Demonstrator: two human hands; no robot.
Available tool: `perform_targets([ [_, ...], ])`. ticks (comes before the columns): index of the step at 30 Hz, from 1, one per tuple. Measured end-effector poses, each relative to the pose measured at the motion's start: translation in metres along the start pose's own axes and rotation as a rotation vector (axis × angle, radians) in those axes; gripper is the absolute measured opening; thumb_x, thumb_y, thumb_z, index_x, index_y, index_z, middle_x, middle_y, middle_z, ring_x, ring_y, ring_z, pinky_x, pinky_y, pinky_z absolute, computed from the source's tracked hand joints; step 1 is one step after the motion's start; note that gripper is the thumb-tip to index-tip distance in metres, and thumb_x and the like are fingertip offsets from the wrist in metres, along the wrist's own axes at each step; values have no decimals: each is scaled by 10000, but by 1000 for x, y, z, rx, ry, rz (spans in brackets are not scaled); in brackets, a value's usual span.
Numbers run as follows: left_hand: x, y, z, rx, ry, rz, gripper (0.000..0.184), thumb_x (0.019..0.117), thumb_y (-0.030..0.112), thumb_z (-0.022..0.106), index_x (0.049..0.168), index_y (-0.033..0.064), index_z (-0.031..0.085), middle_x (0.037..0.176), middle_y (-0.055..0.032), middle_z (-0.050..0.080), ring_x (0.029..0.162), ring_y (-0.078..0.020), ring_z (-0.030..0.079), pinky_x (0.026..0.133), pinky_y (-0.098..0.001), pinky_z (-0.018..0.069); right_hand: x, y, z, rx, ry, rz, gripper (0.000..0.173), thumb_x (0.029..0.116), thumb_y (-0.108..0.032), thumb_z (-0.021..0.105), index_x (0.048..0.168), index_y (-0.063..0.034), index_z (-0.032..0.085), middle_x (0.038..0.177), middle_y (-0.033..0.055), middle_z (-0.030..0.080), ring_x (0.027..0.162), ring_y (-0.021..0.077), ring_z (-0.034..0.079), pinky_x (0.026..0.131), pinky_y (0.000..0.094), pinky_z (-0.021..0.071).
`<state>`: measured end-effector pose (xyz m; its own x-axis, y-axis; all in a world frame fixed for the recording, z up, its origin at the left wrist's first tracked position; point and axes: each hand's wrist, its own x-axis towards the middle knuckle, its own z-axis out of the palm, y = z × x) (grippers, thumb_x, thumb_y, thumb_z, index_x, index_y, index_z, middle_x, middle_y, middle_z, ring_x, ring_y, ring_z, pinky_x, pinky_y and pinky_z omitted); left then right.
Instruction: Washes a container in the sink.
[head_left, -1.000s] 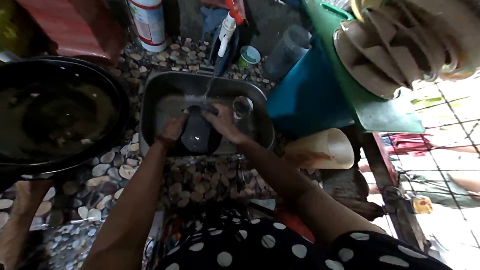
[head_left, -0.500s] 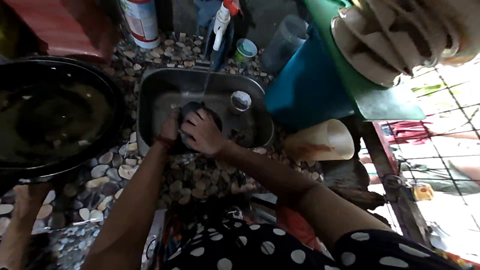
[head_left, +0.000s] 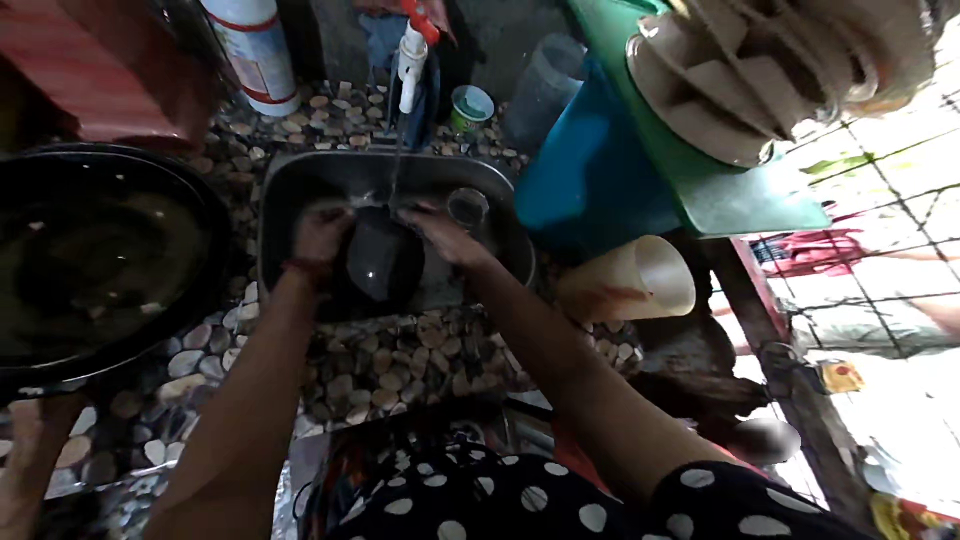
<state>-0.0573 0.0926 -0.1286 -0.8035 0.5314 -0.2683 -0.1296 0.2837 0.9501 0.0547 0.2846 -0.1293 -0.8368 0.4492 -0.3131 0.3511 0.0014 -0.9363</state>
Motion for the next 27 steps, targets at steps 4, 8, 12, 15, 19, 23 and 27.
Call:
perform_targets([
  [4, 1, -22, 12, 56, 230, 167, 387, 1046, 386, 593, 1024, 13, 695, 858, -59, 659, 749, -98, 606, 755, -339, 538, -22, 3, 25, -481, 165, -514, 396, 944, -235, 728, 1230, 34, 674, 1281, 209, 653, 1245, 322, 597, 1090, 477, 487],
  [8, 1, -28, 15, 143, 282, 151, 535, 1074, 453, 505, 862, -16, 648, 700, -66, 572, 622, -132, 541, 662, -377, 506, -35, 15, 38, -704, 107, -890, 312, 867, -219, 785, 1074, 11, 745, 1156, 217, 690, 1163, 393, 614, 1036, 519, 489],
  [12, 2, -29, 14, 232, 353, 91, 604, 1080, 496, 457, 911, -39, 683, 778, -162, 641, 710, -252, 619, 741, -501, 522, -10, -1, 28, -338, 266, -324, 405, 976, -269, 710, 1261, 15, 663, 1237, 199, 682, 1166, 275, 658, 1027, 459, 533],
  [15, 1, -27, 14, 285, 366, 47, 620, 1077, 516, 439, 964, -34, 704, 847, -209, 678, 807, -337, 667, 799, -577, 520, -30, 6, 49, -584, 253, -621, 312, 924, -221, 739, 1120, 21, 723, 1188, 196, 680, 1176, 322, 622, 1029, 457, 520],
  [19, -4, -24, 16, 284, 357, 37, 643, 1073, 526, 435, 886, -38, 683, 776, -191, 645, 749, -333, 639, 742, -587, 502, -28, 6, 43, -630, 203, -731, 299, 904, -203, 756, 1092, 30, 747, 1138, 204, 702, 1130, 343, 643, 1000, 464, 529],
  [23, -2, -27, 13, 243, 295, 37, 637, 1072, 535, 443, 839, -21, 650, 720, -149, 593, 670, -272, 586, 685, -529, 491, -13, 0, 27, -422, 288, -390, 332, 980, -246, 693, 1201, 1, 710, 1279, 189, 659, 1236, 288, 608, 1071, 462, 498],
  [27, -3, -28, 11, 170, 119, 41, 562, 1110, 423, 414, 947, -58, 653, 798, -168, 601, 716, -246, 576, 717, -483, 501, -33, 14, 34, -716, 176, -938, 262, 863, -210, 766, 1007, 8, 762, 1089, 199, 705, 1084, 362, 644, 981, 488, 512],
])
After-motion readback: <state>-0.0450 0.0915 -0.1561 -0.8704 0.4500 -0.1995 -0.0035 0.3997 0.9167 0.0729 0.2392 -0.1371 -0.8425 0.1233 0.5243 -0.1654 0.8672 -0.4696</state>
